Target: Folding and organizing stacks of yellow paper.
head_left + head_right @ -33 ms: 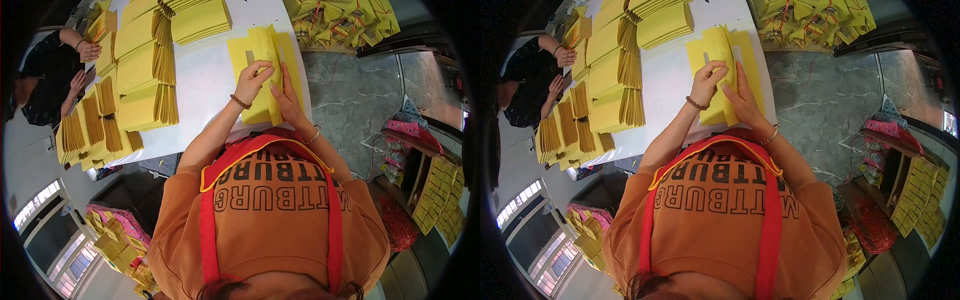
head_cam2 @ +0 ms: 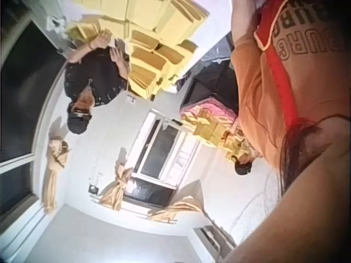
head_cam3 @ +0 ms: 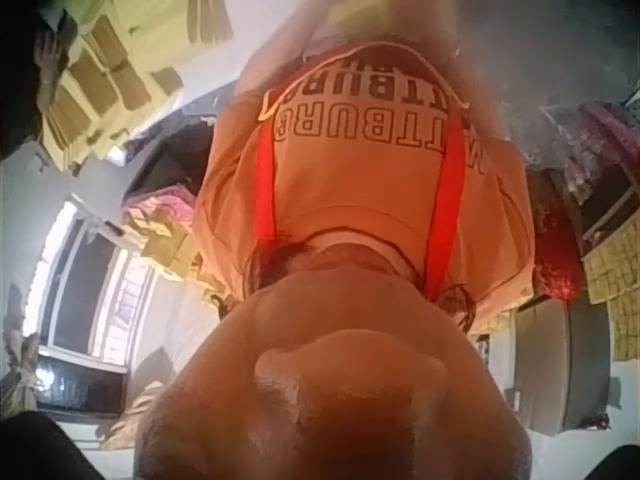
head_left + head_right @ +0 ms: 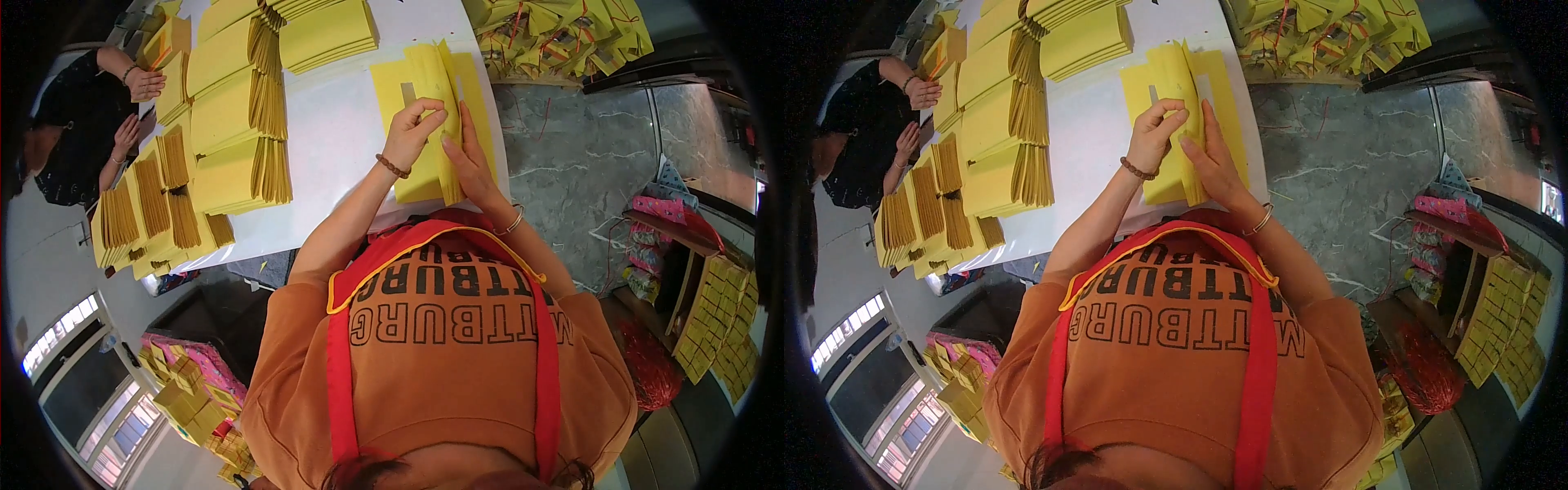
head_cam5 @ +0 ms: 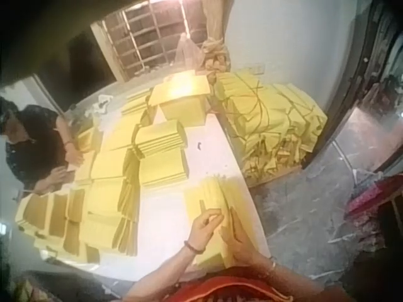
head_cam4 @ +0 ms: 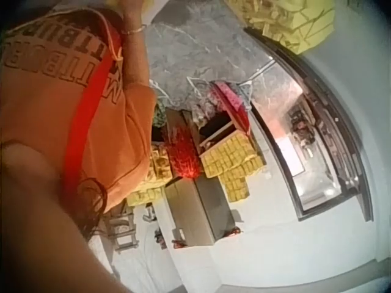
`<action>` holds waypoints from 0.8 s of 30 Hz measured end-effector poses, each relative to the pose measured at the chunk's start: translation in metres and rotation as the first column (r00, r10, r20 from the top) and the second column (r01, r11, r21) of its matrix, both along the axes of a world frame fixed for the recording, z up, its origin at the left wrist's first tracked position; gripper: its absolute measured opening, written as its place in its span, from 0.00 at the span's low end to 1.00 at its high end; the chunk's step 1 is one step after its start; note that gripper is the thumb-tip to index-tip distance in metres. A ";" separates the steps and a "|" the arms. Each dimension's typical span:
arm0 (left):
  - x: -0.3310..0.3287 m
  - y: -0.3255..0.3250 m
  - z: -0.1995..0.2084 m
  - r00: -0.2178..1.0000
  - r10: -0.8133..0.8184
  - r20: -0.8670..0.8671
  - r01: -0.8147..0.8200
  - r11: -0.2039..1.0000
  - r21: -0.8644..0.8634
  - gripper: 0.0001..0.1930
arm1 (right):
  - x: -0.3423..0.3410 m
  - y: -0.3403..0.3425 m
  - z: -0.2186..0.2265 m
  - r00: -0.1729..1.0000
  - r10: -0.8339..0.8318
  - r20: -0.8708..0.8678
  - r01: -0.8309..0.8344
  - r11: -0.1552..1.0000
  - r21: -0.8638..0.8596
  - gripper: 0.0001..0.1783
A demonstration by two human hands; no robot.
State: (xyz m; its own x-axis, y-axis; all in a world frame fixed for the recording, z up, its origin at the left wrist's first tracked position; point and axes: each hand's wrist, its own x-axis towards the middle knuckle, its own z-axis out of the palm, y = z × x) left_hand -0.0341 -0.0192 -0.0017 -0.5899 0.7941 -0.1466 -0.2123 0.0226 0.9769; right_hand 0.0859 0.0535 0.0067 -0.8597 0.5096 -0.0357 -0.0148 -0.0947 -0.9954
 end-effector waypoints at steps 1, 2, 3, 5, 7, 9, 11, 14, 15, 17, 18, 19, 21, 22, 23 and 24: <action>0.000 -0.001 0.003 1.000 0.005 0.023 -0.005 0.999 -0.033 0.06 | 0.000 0.000 -0.001 1.000 -0.002 0.001 0.002 1.000 -0.001 0.42; 0.000 -0.002 0.005 0.999 0.013 0.045 -0.010 0.998 -0.064 0.05 | 0.000 0.001 -0.001 1.000 -0.006 0.002 0.006 0.999 -0.040 0.41; 0.001 -0.001 0.003 0.999 0.014 0.045 -0.011 0.998 -0.064 0.05 | 0.000 0.001 -0.001 1.000 -0.010 0.004 0.011 0.997 -0.079 0.41; 0.005 0.000 -0.006 0.995 0.098 -0.029 -0.096 0.994 0.055 0.03 | 0.000 0.001 0.000 1.000 -0.009 0.012 0.009 0.999 -0.046 0.41; 0.008 0.000 -0.012 0.990 0.129 -0.048 -0.126 0.990 0.061 0.03 | 0.000 0.001 -0.002 1.000 -0.007 0.019 0.007 1.000 -0.013 0.40; 0.010 0.002 -0.014 0.986 0.156 -0.065 -0.152 0.986 0.067 0.02 | -0.001 0.000 -0.006 0.999 0.038 0.038 -0.041 0.997 0.072 0.37; 0.013 0.003 -0.016 0.973 0.191 -0.132 -0.183 0.981 0.069 0.02 | 0.000 0.000 -0.007 0.999 0.020 0.043 -0.025 0.994 0.105 0.38; 0.008 0.001 -0.017 0.983 0.145 -0.108 -0.135 0.986 0.096 0.03 | 0.000 0.001 -0.002 0.999 -0.014 0.040 0.010 0.997 0.081 0.38; 0.008 0.002 -0.018 0.983 0.147 -0.107 -0.137 0.986 0.096 0.03 | 0.000 0.001 0.000 0.999 -0.031 0.034 0.030 0.999 0.025 0.38; 0.006 0.003 -0.015 0.992 0.125 -0.004 -0.124 0.983 0.135 0.03 | 0.000 0.000 0.001 0.999 -0.034 0.031 0.033 0.999 0.026 0.37; 0.006 0.003 -0.011 0.992 0.124 -0.003 -0.123 0.983 0.135 0.03 | 0.000 0.000 0.002 0.999 -0.038 0.027 0.037 0.999 0.027 0.37; 0.006 0.002 -0.006 0.995 0.094 -0.015 -0.093 0.993 0.074 0.03 | 0.000 0.000 0.000 0.999 -0.039 0.028 0.038 0.999 0.027 0.37; 0.005 0.000 -0.004 0.997 0.068 -0.025 -0.068 0.998 0.014 0.04 | 0.000 0.000 -0.003 0.999 -0.030 0.014 0.030 0.999 -0.013 0.37; 0.005 0.000 -0.007 0.998 0.059 -0.029 -0.058 0.998 0.011 0.04 | 0.000 0.001 -0.003 1.000 -0.028 0.014 0.028 1.000 -0.013 0.37; 0.004 0.000 -0.008 0.998 0.049 -0.033 -0.049 0.999 0.008 0.05 | 0.000 0.001 -0.004 1.000 -0.020 0.014 0.021 1.000 -0.018 0.37; 0.004 0.000 -0.008 0.998 0.051 -0.032 -0.050 0.999 0.008 0.05 | 0.000 0.002 -0.004 1.000 -0.013 0.013 0.014 1.000 -0.023 0.38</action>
State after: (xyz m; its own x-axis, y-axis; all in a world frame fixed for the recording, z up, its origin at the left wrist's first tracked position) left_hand -0.0297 -0.0189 -0.0101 -0.6336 0.7642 -0.1209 -0.1811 0.0054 0.9835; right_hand 0.0864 0.0551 0.0025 -0.8522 0.5200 -0.0587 -0.0032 -0.1173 -0.9931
